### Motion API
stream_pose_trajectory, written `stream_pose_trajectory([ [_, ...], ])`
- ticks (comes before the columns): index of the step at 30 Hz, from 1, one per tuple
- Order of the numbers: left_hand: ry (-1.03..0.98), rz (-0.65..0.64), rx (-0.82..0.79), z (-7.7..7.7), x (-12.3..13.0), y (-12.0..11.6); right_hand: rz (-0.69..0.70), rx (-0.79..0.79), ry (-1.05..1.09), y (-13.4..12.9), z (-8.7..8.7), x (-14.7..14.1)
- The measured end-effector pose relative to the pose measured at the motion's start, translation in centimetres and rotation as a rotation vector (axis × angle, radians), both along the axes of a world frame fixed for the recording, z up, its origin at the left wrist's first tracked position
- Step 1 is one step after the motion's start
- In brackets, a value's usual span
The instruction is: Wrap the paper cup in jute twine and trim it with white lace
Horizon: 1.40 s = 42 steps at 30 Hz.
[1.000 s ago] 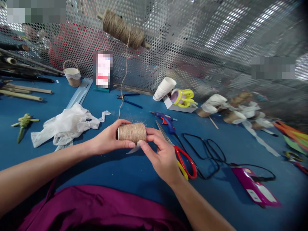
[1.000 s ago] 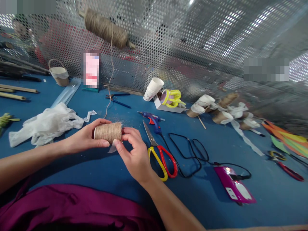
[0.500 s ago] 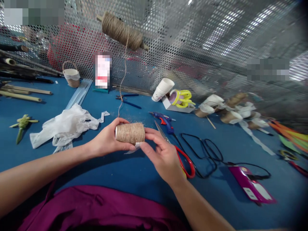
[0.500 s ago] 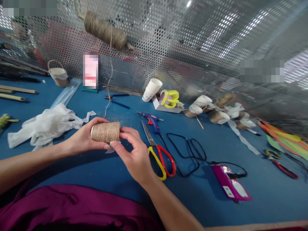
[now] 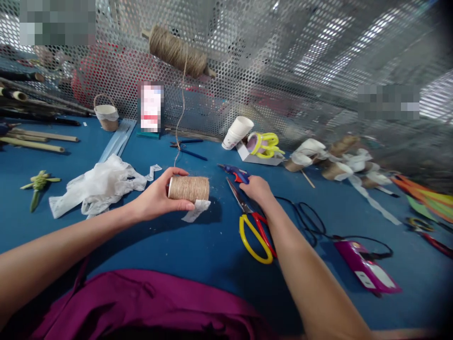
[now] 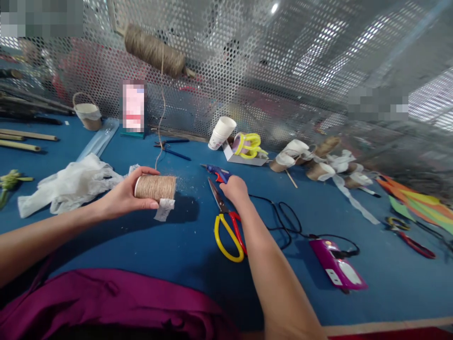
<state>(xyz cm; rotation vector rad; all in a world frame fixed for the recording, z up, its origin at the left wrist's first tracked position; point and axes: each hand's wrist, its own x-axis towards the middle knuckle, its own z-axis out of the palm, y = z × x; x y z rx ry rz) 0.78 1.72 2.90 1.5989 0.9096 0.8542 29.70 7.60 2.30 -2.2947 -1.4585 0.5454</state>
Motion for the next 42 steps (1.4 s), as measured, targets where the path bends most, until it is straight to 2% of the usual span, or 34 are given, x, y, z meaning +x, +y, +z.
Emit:
stream_pose_trajectory([
  [4,-0.040,-0.009,0.011,0.3,-0.1,0.1,0.008,0.057,0.204,-1.4,1.3,-0.4],
  [9,0.002,-0.007,0.019,0.8,-0.2,-0.1,0.059,0.256,0.457,-6.0,4.0,-2.5],
  [10,0.015,0.001,0.025,0.8,-0.1,-0.2,0.088,0.261,0.509,-7.0,4.4,-3.0],
  [13,0.024,0.020,0.023,0.9,0.0,-0.5,0.289,0.266,0.681,-9.9,5.1,-4.5],
  [16,-0.005,0.031,-0.011,1.0,0.0,-0.4,0.383,0.310,0.754,-12.0,5.1,-5.8],
  [20,0.000,0.058,-0.028,1.1,-0.3,0.1,0.462,0.392,0.582,-13.5,4.9,-6.4],
  [25,0.039,0.073,0.022,1.1,-0.7,0.6,0.545,0.503,0.344,-13.9,4.5,-5.6],
  [30,0.067,0.089,0.083,1.2,-0.9,0.8,0.551,0.530,0.241,-14.1,4.3,-5.3],
  [35,0.067,0.071,0.045,1.4,-0.8,0.6,0.541,0.512,0.180,-14.1,4.2,-5.3],
  [42,0.067,0.078,0.057,1.4,-0.9,0.7,0.644,0.521,0.158,-13.4,4.3,-4.9],
])
